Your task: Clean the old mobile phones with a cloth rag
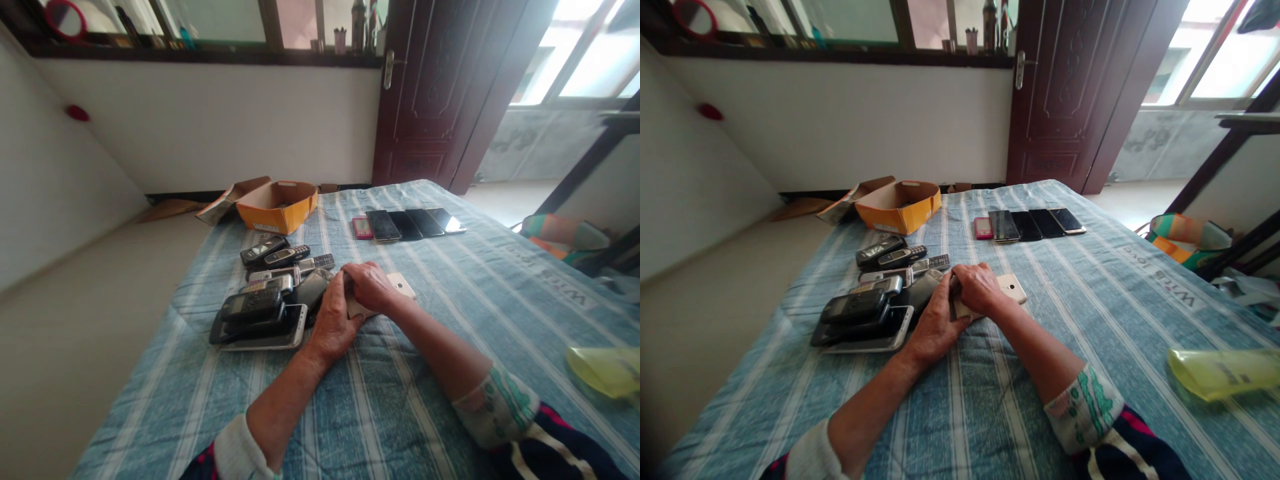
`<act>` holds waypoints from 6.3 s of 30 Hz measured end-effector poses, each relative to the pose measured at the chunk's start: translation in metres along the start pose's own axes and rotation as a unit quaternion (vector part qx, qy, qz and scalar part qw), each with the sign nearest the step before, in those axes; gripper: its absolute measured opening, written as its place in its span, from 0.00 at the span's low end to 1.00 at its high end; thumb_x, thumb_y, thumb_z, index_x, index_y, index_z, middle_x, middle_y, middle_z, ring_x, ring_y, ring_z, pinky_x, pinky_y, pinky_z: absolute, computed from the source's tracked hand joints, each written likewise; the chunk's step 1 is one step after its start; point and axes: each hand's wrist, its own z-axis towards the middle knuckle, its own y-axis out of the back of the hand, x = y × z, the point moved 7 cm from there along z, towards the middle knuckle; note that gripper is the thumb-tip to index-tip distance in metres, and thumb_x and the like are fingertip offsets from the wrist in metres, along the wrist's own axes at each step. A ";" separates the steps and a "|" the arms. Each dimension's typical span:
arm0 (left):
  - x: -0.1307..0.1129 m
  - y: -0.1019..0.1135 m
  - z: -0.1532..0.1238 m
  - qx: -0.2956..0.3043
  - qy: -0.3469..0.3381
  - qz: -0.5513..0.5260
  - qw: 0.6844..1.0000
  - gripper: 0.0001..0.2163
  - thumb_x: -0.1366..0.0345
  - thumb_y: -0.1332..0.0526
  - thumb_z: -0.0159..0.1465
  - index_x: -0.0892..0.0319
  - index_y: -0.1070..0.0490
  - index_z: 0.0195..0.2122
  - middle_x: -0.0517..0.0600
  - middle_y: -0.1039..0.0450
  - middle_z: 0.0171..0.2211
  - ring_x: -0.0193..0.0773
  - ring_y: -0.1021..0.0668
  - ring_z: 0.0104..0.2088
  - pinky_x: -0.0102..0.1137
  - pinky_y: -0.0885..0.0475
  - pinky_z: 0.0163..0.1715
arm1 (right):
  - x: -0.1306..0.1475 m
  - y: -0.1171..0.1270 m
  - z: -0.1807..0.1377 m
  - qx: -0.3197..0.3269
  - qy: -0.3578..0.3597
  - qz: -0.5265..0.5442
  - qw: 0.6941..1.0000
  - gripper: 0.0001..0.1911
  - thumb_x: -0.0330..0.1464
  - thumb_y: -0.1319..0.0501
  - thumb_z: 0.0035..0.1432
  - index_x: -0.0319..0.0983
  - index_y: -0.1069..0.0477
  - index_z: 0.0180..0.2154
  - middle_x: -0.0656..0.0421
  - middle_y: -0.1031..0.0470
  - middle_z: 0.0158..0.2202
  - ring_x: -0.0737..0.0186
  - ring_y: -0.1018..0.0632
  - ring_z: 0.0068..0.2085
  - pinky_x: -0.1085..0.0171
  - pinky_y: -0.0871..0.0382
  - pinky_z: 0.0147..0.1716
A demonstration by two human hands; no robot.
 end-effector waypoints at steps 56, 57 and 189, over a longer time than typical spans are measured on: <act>0.005 0.001 -0.001 0.010 0.005 0.077 0.997 0.37 0.70 0.35 0.54 0.60 0.50 0.63 0.62 0.42 0.63 0.56 0.39 0.64 0.52 0.42 0.62 | -0.029 0.013 0.004 0.056 -0.007 -0.036 0.998 0.14 0.25 0.46 0.57 0.39 0.28 0.44 0.53 0.21 0.41 0.56 0.23 0.41 0.63 0.42 0.39; 0.006 0.001 -0.001 0.010 0.004 0.077 0.997 0.37 0.70 0.35 0.54 0.60 0.50 0.63 0.62 0.42 0.62 0.55 0.39 0.64 0.52 0.41 0.62 | -0.032 0.014 0.004 0.055 -0.012 -0.038 0.998 0.14 0.25 0.45 0.57 0.39 0.28 0.44 0.53 0.21 0.40 0.57 0.23 0.41 0.63 0.43 0.39; -0.011 -0.002 -0.008 0.069 0.011 0.077 0.995 0.44 0.76 0.36 0.50 0.63 0.56 0.67 0.65 0.49 0.65 0.56 0.43 0.65 0.53 0.44 0.63 | -0.021 0.013 -0.003 0.022 0.034 0.172 0.984 0.09 0.24 0.47 0.50 0.37 0.28 0.27 0.58 0.25 0.29 0.65 0.28 0.31 0.68 0.40 0.31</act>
